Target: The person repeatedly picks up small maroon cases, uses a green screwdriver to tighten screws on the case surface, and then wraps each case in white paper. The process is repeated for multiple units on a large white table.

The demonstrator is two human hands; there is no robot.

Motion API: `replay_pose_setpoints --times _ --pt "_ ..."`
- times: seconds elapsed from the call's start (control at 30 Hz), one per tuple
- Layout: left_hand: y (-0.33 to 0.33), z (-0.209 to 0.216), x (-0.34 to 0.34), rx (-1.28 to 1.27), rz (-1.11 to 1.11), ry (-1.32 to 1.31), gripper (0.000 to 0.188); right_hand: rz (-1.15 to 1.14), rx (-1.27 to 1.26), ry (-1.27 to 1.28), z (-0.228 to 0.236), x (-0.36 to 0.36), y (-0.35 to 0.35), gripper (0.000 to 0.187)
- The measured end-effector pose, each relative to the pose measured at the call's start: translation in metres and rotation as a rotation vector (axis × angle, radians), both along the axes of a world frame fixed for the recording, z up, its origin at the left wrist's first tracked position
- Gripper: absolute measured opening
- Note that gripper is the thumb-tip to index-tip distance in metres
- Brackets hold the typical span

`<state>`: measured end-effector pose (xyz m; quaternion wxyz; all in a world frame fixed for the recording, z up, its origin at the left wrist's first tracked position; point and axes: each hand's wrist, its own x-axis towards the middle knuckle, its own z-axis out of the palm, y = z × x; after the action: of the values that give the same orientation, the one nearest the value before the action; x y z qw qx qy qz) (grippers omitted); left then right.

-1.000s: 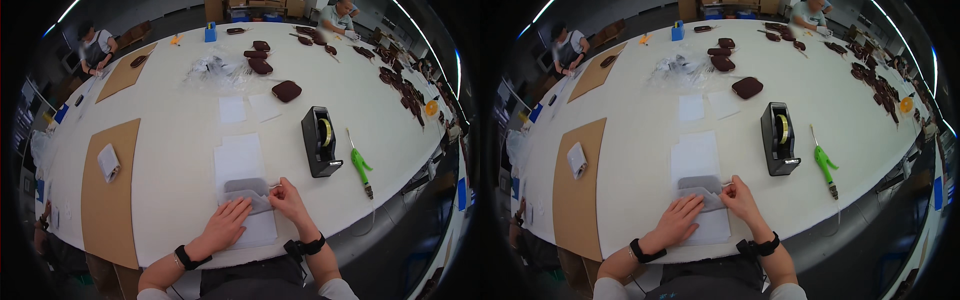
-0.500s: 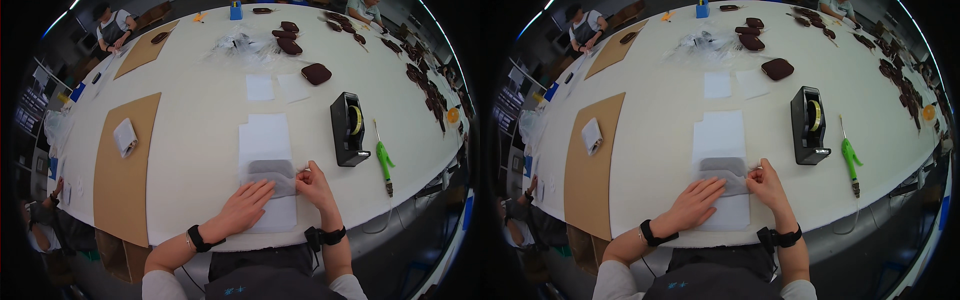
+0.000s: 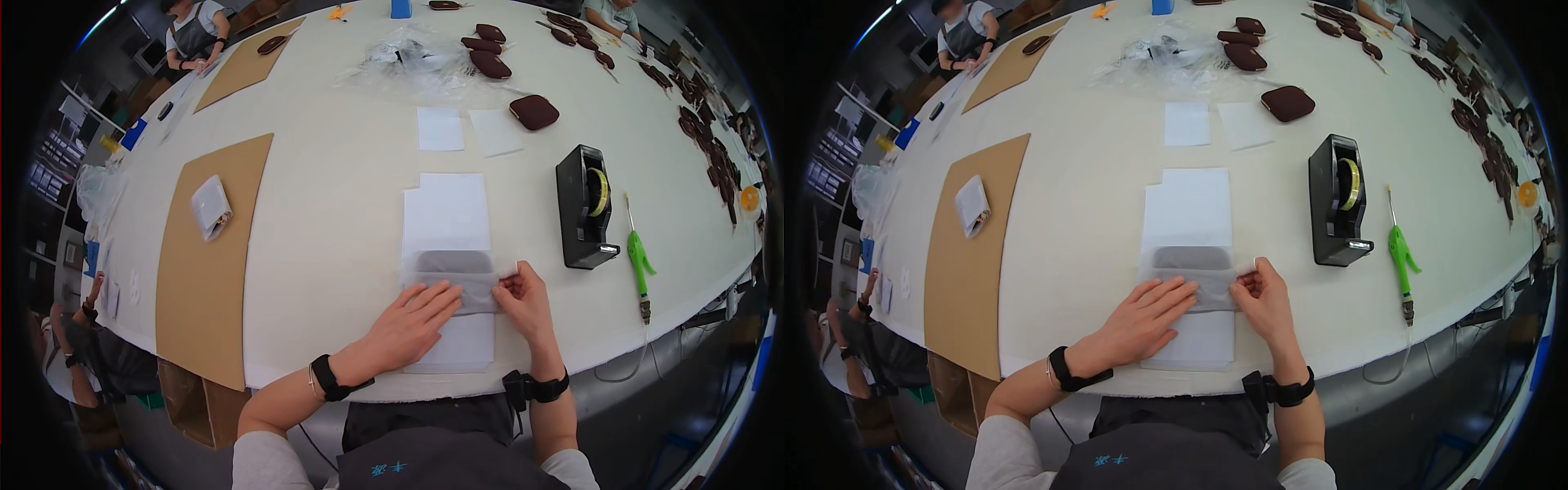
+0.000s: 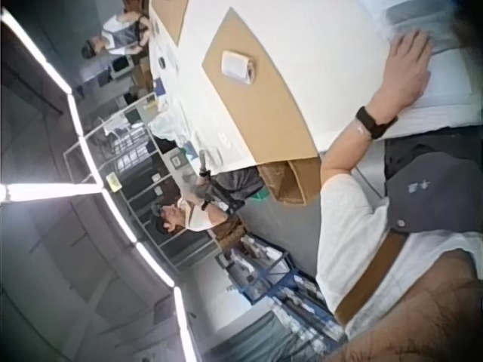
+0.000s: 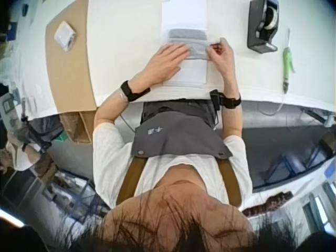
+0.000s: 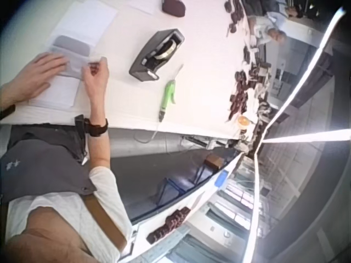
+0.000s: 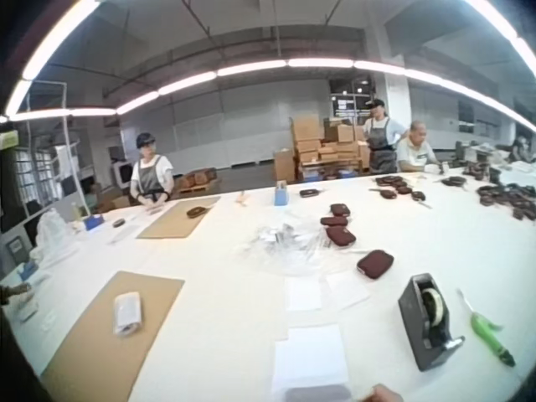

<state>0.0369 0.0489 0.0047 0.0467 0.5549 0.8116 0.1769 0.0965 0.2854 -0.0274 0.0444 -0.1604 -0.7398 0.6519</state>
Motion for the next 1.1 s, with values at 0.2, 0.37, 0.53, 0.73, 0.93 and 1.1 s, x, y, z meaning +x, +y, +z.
replay_pose_setpoints --times 0.2,0.37,0.53,0.73,0.93,1.1 --pt "-0.001 -0.002 0.001 -0.026 0.023 0.019 0.057 -0.307 0.301 0.231 0.036 0.015 0.022 0.016" --pt "0.002 0.001 0.000 -0.033 0.013 -0.004 0.056 -0.632 0.861 0.291 0.060 0.013 0.113 0.018" --pt "0.002 0.005 0.000 -0.039 0.010 -0.019 0.056 -0.353 0.488 0.126 0.057 0.007 0.148 0.028" --pt "0.002 0.006 -0.001 -0.040 0.002 -0.015 0.059 -0.525 0.590 0.292 0.065 0.004 0.119 0.026" --pt "0.001 0.007 0.000 -0.044 0.006 -0.027 0.059 -0.653 0.546 0.164 0.071 0.022 0.096 0.029" --pt "0.001 0.007 -0.001 -0.023 0.003 -0.048 0.059 -0.653 0.651 0.149 0.055 0.026 0.098 0.030"
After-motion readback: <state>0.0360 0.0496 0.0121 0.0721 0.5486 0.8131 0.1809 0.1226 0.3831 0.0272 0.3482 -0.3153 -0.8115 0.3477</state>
